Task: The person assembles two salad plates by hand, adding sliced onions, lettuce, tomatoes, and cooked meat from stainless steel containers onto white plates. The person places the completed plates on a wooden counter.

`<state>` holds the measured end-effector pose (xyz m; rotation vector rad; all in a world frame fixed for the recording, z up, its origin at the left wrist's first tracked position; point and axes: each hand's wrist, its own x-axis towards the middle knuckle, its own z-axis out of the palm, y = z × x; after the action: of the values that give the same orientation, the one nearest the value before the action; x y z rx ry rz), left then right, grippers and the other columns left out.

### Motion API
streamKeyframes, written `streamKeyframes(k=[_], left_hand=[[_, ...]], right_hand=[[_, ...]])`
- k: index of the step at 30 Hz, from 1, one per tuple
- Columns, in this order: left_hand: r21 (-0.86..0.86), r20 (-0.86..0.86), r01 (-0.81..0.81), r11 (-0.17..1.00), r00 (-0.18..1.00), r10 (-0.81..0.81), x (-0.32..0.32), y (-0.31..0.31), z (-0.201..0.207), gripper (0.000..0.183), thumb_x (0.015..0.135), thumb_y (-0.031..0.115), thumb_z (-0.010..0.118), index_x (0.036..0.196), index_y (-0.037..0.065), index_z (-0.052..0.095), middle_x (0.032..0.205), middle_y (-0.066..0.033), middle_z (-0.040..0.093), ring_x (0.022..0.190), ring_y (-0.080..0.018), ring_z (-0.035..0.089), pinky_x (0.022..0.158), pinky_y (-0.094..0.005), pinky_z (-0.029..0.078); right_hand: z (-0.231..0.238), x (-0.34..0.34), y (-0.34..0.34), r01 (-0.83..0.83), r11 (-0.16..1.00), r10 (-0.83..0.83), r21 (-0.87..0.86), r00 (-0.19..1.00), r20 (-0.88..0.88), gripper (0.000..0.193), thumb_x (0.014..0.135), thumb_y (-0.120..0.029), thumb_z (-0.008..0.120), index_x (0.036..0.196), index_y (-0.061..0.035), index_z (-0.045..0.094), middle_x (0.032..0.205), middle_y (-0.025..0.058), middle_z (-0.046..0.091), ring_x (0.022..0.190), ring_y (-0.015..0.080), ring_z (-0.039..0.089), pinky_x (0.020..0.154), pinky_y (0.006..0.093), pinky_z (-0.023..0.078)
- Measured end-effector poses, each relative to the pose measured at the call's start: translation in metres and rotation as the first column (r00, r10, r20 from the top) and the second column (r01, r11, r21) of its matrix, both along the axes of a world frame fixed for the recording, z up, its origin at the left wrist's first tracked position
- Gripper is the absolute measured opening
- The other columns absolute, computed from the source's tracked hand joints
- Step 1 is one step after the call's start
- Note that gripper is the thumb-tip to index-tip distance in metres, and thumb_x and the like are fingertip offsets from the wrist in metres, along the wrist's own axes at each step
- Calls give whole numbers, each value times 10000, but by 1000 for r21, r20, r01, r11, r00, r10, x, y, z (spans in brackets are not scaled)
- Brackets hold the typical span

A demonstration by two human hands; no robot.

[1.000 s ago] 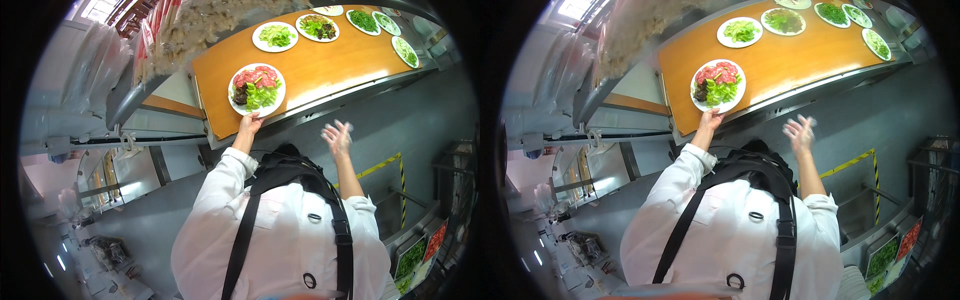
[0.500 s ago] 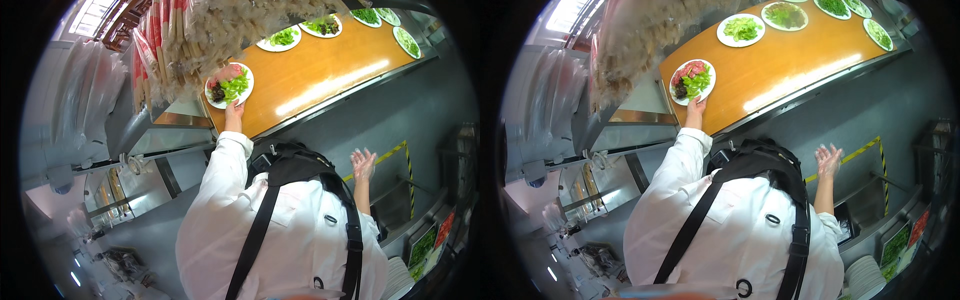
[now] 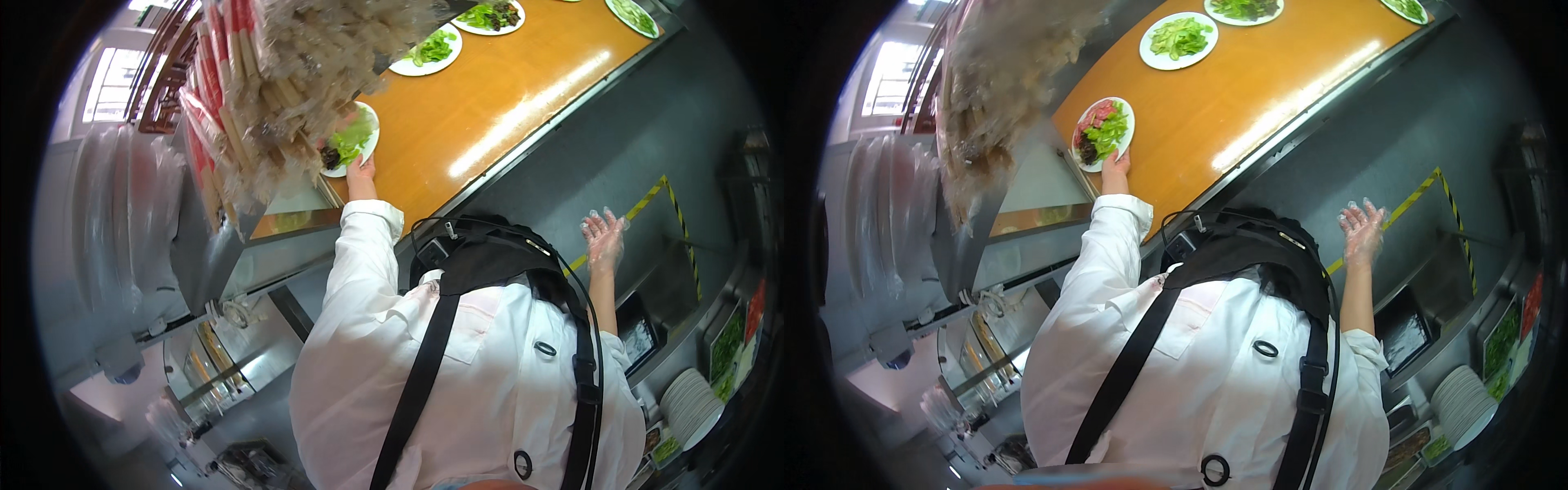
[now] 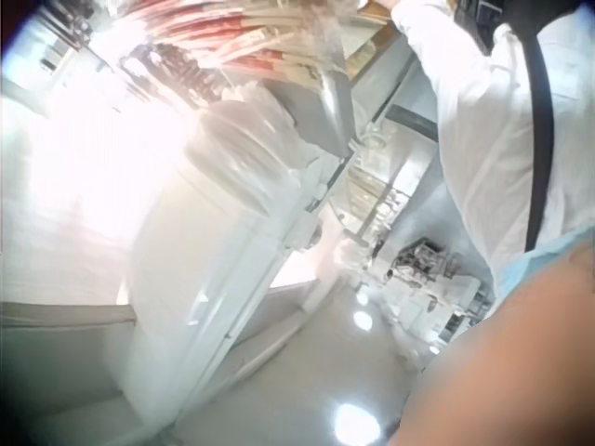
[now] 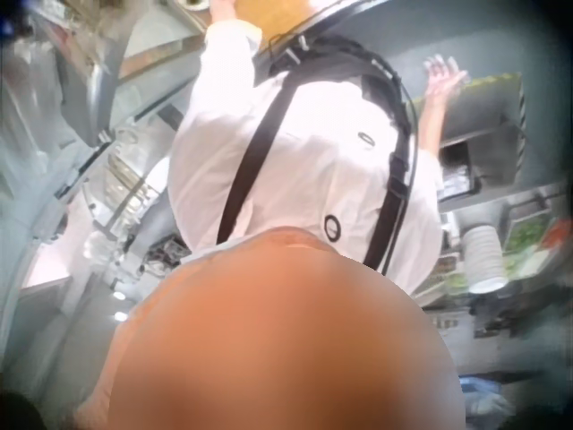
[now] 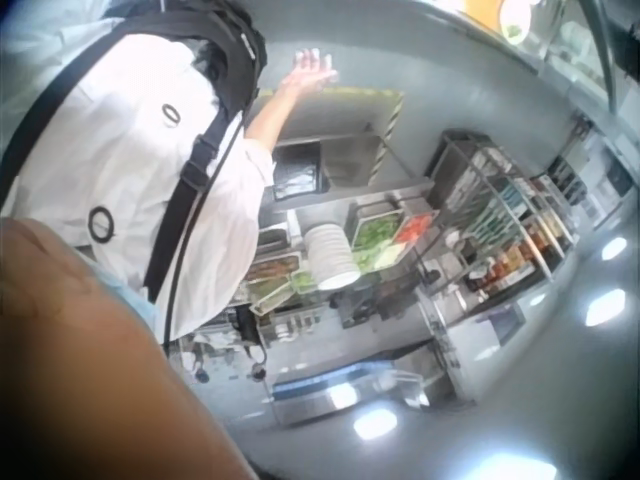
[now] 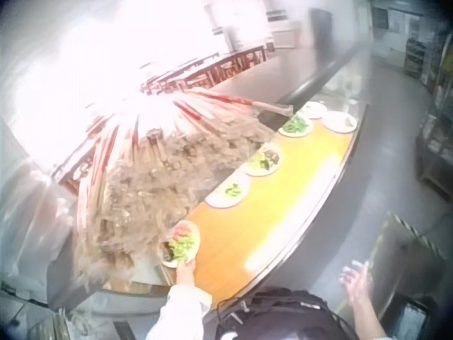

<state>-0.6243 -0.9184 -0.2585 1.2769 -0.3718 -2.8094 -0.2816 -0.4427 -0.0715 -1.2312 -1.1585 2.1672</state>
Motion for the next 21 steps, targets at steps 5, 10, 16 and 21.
streamKeyframes(k=[5,10,16,21], left_hand=[[-261,-39,367,893,920,-390,-20,-12,-15,298,869,131,483,1108,-44,514,1023,-174,575,940,-301,544,787,-435,472],[-866,499,261,-426,392,-773,-68,-96,-37,436,855,321,561,1100,-40,571,1026,-194,614,982,-302,574,832,-367,463],[-411,824,148,-899,483,-297,-52,-7,-16,561,835,482,576,886,-75,621,791,-188,645,698,-273,614,565,-355,501],[-931,-10,355,82,202,-979,27,131,-2,252,872,102,462,1051,-73,489,996,-124,547,883,-204,562,818,-283,496]], right_hand=[[-10,28,-19,86,995,-86,43,996,6,606,915,-541,346,1236,-32,417,986,121,520,857,210,537,742,342,460],[-30,47,-38,243,967,-248,-72,966,-76,467,906,-465,434,1118,-51,473,849,92,538,706,179,540,597,307,455],[-31,112,-42,469,881,-473,-65,876,-90,312,895,-375,538,976,-74,541,684,57,560,525,142,543,424,265,449],[-38,180,-61,527,849,-527,25,850,-23,272,889,-295,545,956,-31,541,688,56,560,536,131,541,438,264,451]])
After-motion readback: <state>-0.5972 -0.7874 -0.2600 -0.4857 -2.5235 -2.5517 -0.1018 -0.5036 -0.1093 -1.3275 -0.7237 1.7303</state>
